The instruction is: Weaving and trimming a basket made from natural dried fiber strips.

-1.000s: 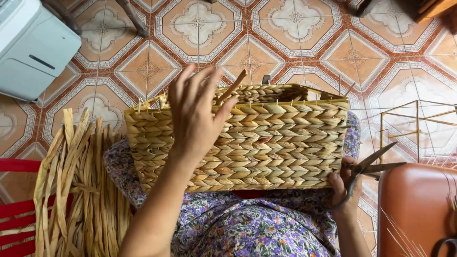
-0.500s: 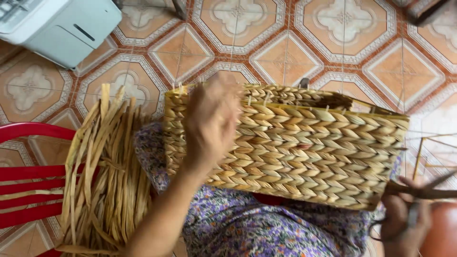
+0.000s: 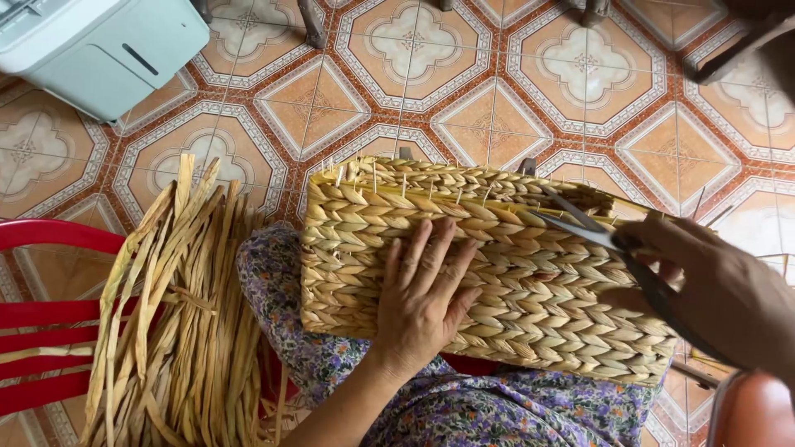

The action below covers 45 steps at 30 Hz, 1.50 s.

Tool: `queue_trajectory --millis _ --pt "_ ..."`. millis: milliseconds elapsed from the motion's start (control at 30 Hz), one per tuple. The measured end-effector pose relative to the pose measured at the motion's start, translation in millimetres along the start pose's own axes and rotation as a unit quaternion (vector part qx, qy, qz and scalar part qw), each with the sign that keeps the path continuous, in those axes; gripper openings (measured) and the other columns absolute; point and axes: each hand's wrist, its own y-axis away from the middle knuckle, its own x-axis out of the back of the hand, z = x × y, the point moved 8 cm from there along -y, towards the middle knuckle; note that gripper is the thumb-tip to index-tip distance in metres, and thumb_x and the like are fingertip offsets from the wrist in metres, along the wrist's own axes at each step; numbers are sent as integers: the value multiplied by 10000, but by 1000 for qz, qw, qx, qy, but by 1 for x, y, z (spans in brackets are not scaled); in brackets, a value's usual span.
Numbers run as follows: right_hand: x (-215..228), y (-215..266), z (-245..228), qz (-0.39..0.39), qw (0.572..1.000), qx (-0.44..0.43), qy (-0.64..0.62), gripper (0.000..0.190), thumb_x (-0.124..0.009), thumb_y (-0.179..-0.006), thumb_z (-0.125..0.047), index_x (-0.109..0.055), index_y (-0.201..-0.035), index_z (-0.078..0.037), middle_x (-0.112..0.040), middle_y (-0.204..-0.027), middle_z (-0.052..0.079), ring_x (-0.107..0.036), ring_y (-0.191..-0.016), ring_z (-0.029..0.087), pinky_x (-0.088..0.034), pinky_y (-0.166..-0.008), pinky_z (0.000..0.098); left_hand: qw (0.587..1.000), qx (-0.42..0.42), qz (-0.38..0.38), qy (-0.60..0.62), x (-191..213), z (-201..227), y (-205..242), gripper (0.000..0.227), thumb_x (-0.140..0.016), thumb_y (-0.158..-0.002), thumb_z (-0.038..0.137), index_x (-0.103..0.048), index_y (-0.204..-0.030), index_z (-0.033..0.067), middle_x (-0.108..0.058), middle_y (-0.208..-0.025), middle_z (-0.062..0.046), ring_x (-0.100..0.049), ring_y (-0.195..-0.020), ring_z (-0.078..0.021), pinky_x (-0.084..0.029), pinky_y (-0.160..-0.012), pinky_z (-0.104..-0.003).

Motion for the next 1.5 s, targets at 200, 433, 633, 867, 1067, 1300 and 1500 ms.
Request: queue_trajectory --millis 200,433,633,867,1067,1300,1500 --pt "2 -48 -10 -221 969 -47 100 769 -685 -729 -691 -558 -1380 -302 -819 -944 19 -805 -891 254 -652 -834 422 1000 8 -14 9 1 0 1 565 -496 -1049 500 -438 -1558 262 -310 -1677 -51 -250 -1565 -303 -235 -1262 -597" --pt "8 -60 -36 -275 950 -78 125 747 -683 -695 -724 -583 -1361 -400 -780 -915 22 -808 -905 247 -634 -864 454 999 4 -25 34 3 1 0 557 -520 -1056 464 -424 -1565 258 -306 -1679 -58 -250 -1564 -306 -219 -1266 -589" --pt "0 -68 -48 -285 947 -81 129 779 -707 -695 -714 -567 -1401 -414 -824 -863 44 -754 -878 255 -631 -816 448 998 11 -36 48 5 -1 1 555 -526 -1061 436 -418 -1571 245 -312 -1675 -59 -246 -1564 -302 -204 -1271 -586" --pt "-7 -69 -40 -211 969 -29 125 724 -742 -681 -711 -627 -1347 -452 -832 -873 -12 -781 -764 206 -653 -740 389 998 2 -35 55 7 1 1 550 -526 -1068 421 -413 -1571 229 -305 -1676 -71 -237 -1566 -311 -197 -1275 -584" --pt "2 -68 -45 -168 974 -12 153 763 -772 -700 -690 -595 -1373 -376 -830 -916 -29 -800 -812 180 -645 -755 369 995 9 12 102 4 -6 5 533 -551 -1072 383 -441 -1556 189 -355 -1663 -84 -300 -1558 -312 -222 -1293 -577" --pt "0 -81 -31 -180 979 -69 69 758 -829 -650 -664 -635 -1290 -307 -825 -1041 17 -798 -990 222 -621 -921 430 990 69 93 83 32 -48 9 488 -644 -1037 291 -544 -1478 110 -461 -1604 -78 -356 -1536 -307 -271 -1301 -510" --pt "13 -72 -32 -220 958 -131 128 805 -795 -633 -669 -607 -1349 -352 -830 -1035 31 -797 -1015 239 -606 -957 465 993 46 95 50 41 -41 6 392 -664 -1014 264 -648 -1381 128 -450 -1592 -100 -312 -1531 -315 -272 -1279 -501"
